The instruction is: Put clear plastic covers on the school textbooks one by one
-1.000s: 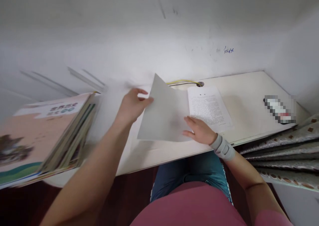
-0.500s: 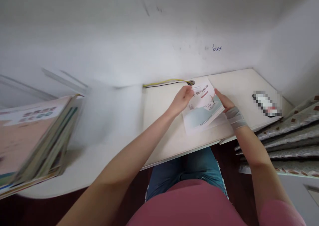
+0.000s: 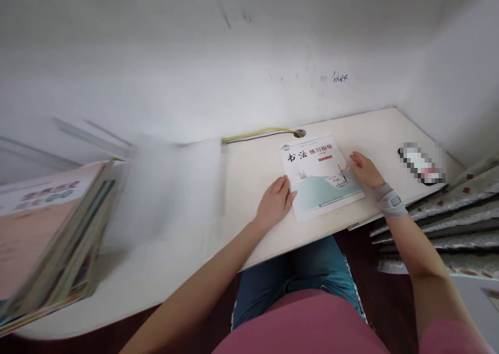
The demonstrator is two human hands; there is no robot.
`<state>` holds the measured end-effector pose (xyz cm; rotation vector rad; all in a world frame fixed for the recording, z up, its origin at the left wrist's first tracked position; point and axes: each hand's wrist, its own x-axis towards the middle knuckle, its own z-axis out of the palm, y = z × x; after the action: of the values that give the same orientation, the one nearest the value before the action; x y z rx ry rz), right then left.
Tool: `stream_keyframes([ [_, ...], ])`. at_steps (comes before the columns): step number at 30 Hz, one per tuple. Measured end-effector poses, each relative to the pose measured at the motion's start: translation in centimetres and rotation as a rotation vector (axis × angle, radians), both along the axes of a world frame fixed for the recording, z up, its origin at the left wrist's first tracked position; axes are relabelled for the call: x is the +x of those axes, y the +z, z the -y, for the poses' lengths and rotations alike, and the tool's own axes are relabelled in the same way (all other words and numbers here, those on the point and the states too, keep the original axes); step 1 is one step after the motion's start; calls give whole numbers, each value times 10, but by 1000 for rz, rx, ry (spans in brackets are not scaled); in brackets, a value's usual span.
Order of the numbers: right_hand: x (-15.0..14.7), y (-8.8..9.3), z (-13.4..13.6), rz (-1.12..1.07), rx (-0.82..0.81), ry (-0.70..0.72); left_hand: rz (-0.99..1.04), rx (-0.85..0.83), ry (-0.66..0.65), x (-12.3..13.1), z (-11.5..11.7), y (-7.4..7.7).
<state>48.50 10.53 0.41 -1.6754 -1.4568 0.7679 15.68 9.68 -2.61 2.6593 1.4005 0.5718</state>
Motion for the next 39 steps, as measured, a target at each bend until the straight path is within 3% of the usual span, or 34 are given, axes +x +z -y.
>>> stream_keyframes([
  [4,3,-10,-6,334,27,40,6,8,-4,-1,0,1],
  [8,-4,-12,-14,485,32,136,23,-6,-7,-2,1,3],
  [13,-10,-2,-12,487,12,158,39,-24,-3,-2,0,4],
  [16,-15,16,-5,415,-13,137,71,-38,-5,-1,-1,0],
  [18,-22,33,-1,308,-11,226,122,-56,-19,-1,-2,0],
  [20,-36,48,2,204,18,392,227,-77,-10,0,1,7],
  [23,-66,59,2,203,105,562,492,-177,46,3,9,32],
  [26,-96,54,4,298,185,601,759,-593,7,12,18,61],
  [28,-108,48,6,346,219,599,890,-893,-27,20,21,72],
  [30,-112,45,10,371,249,563,1007,-1036,1,29,21,75],
  [34,-106,50,19,404,334,394,1180,-1060,97,46,18,64],
  [39,-102,84,46,517,471,207,1280,-1094,140,68,17,52],
])
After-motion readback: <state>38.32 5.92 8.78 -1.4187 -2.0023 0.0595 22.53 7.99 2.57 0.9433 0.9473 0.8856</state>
